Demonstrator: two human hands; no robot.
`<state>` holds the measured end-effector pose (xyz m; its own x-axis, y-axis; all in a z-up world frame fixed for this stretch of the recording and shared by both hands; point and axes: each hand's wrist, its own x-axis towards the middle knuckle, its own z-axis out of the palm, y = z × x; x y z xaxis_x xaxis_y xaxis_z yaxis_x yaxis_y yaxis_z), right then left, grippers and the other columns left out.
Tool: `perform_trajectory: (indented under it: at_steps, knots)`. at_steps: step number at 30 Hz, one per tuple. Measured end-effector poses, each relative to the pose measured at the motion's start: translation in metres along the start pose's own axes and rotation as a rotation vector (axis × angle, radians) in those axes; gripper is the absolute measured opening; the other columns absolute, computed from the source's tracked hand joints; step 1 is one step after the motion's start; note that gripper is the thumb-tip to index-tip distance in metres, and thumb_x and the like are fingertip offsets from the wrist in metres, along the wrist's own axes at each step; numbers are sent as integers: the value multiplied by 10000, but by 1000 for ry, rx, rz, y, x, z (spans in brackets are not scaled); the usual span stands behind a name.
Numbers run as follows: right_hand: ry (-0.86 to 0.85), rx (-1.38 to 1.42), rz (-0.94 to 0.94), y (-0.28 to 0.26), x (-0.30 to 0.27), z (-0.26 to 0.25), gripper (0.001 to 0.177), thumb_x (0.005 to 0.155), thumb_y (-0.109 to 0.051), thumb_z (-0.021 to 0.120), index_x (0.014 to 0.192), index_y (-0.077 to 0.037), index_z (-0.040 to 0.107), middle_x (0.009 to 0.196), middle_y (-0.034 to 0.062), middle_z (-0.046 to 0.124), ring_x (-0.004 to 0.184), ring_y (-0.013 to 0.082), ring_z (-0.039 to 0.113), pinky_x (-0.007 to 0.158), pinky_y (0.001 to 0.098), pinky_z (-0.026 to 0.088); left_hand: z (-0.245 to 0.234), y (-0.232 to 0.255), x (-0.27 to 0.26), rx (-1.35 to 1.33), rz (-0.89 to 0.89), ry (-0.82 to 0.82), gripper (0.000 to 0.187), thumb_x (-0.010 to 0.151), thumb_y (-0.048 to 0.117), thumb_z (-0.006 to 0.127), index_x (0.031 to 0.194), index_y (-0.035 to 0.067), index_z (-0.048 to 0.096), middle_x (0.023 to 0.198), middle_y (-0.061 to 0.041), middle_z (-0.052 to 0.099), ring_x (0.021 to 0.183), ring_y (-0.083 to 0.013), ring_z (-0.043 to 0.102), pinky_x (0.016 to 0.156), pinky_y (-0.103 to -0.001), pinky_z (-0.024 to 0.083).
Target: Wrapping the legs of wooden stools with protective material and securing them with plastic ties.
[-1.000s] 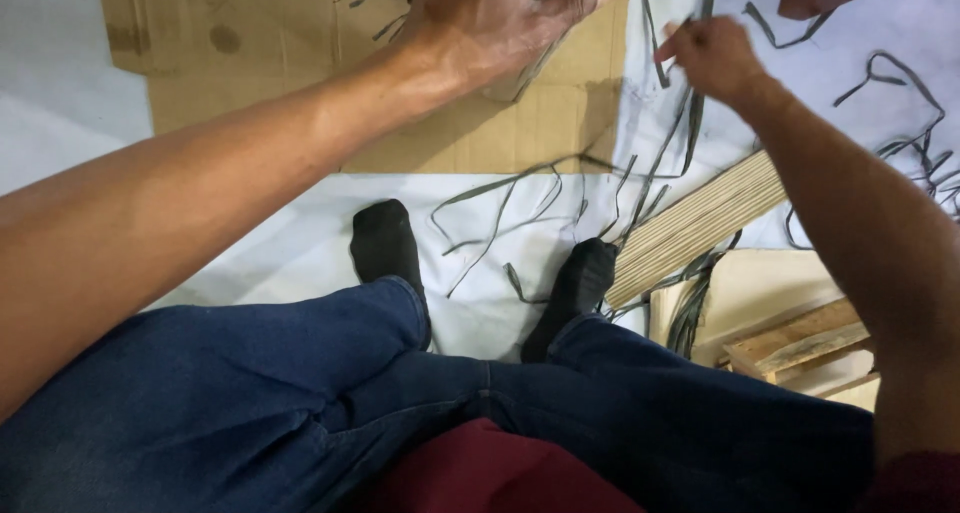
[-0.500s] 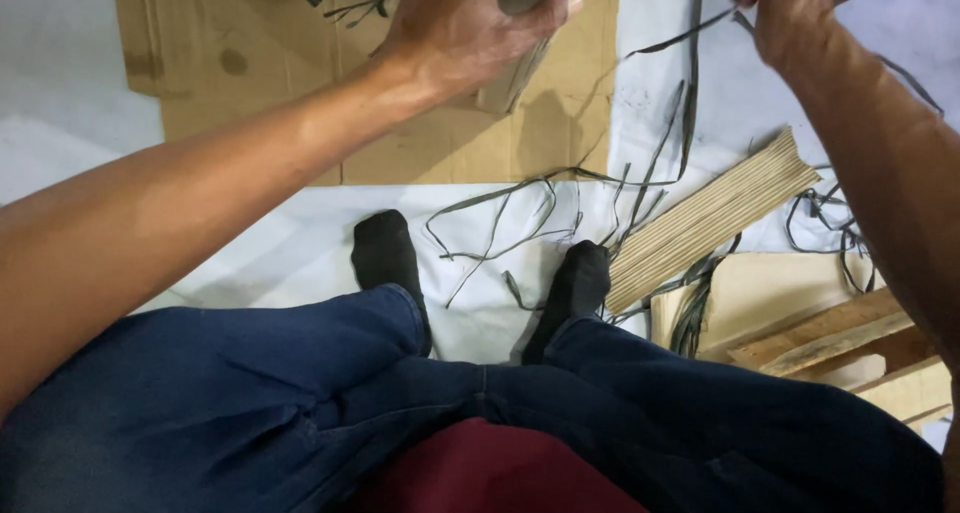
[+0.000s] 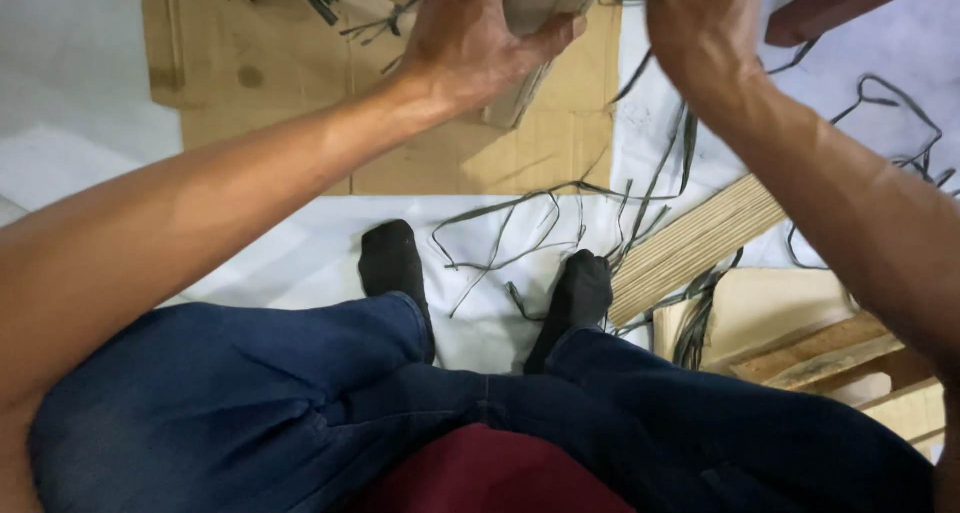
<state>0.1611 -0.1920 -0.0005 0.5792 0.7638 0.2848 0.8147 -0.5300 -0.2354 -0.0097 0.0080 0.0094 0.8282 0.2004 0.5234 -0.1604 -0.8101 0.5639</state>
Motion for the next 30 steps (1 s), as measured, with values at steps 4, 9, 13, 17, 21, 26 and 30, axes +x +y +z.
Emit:
perform_trajectory:
  at_steps: [4, 9, 13, 17, 21, 26, 30]
  knots:
    - [81, 450, 71, -25, 12, -21, 219, 1135, 33, 552, 989, 6, 713, 803, 95, 694, 649, 168, 619, 543, 308, 477, -4, 4, 4, -33, -71, -52, 639, 936, 440, 877, 1274, -21, 591, 1154, -204, 690, 1072, -359, 681, 965, -458, 560]
    - [170, 657, -114, -48, 14, -38, 136, 1042, 108, 573, 1032, 47, 694, 906, 108, 705, 776, 180, 686, 620, 311, 572, -2, 4, 3, 2, -13, -27, 671, 934, 429, 886, 1299, -36, 570, 1205, -219, 655, 1141, -373, 628, 994, -465, 527]
    - [127, 679, -38, -45, 13, -35, 127, 1066, 69, 587, 1096, 16, 698, 961, 90, 720, 818, 171, 712, 660, 306, 607, 1, 0, 4, 0, -17, -37, 729, 936, 446, 887, 1344, -38, 525, 1246, -218, 627, 1169, -365, 619, 1027, -460, 522]
    - [157, 762, -79, -35, -4, -18, 104, 1133, -11, 509, 1177, -5, 602, 1063, 92, 688, 881, 172, 705, 724, 302, 613, 1, 1, 1, 33, -1, -15, 748, 930, 438, 884, 1356, -44, 504, 1260, -226, 611, 1180, -375, 611, 1028, -465, 521]
    - [156, 828, -114, -42, -20, -16, 182, 1211, -185, 460, 1272, -17, 494, 1070, 93, 654, 858, 154, 591, 774, 285, 565, -8, 11, 5, -20, 12, 7, 690, 961, 421, 870, 1346, -40, 529, 1237, -218, 635, 1146, -368, 637, 971, -457, 548]
    - [119, 515, -256, -71, -4, -45, 388, 1200, -358, 623, 1293, 14, 562, 1022, 146, 672, 826, 206, 641, 670, 318, 514, -18, 16, 10, -71, -86, -85, 553, 983, 429, 848, 1290, 28, 622, 1197, -174, 703, 1086, -356, 702, 900, -461, 591]
    - [53, 648, -272, -63, -3, -43, 405, 1212, -360, 611, 1270, 40, 592, 1014, 139, 705, 858, 185, 690, 689, 303, 537, -8, 17, 13, -11, -153, -106, 584, 945, 458, 858, 1256, 33, 606, 1164, -187, 701, 1046, -384, 706, 842, -496, 590]
